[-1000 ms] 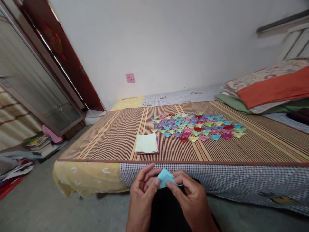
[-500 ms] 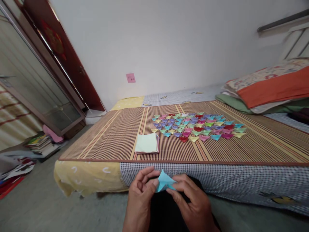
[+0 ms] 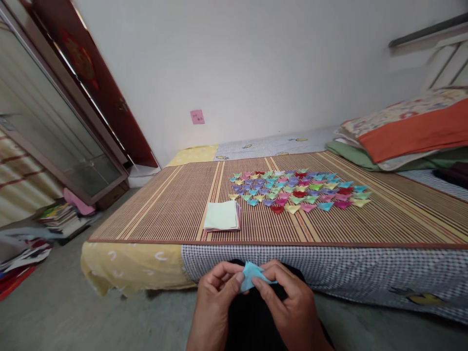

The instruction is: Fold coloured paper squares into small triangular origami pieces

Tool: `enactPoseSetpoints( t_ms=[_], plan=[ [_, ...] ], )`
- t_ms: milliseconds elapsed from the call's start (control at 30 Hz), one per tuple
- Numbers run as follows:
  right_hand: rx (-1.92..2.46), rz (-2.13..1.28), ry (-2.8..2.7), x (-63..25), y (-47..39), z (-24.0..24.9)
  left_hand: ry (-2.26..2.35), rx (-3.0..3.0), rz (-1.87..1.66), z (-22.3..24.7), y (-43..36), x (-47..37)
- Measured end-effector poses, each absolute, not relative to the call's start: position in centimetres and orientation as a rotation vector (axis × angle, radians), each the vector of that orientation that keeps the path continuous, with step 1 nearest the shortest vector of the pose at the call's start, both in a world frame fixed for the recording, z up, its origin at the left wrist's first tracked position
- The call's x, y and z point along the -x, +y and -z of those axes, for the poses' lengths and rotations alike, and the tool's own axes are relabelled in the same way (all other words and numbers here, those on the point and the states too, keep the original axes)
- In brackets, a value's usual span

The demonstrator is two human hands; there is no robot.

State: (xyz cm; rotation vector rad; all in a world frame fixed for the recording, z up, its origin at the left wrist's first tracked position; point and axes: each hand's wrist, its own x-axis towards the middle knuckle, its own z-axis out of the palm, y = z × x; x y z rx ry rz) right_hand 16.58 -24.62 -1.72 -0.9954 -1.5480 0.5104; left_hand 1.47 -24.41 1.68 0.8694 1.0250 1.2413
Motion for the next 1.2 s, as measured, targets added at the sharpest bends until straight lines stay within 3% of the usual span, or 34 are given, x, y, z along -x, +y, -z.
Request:
enactPoseSetpoints(
  t_ms=[1000, 1200],
  plan=[
    [1.029, -0.636, -1.513, -15.9, -24.8, 1.1, 1.263, -1.016, -1.332, -0.7, -24.6, -1.3],
    [1.033, -0.830, -1.297, -15.8, -24.7, 1.8, 1.299, -0.964, -1.434, -0.7, -24.9, -1.6]
  ],
)
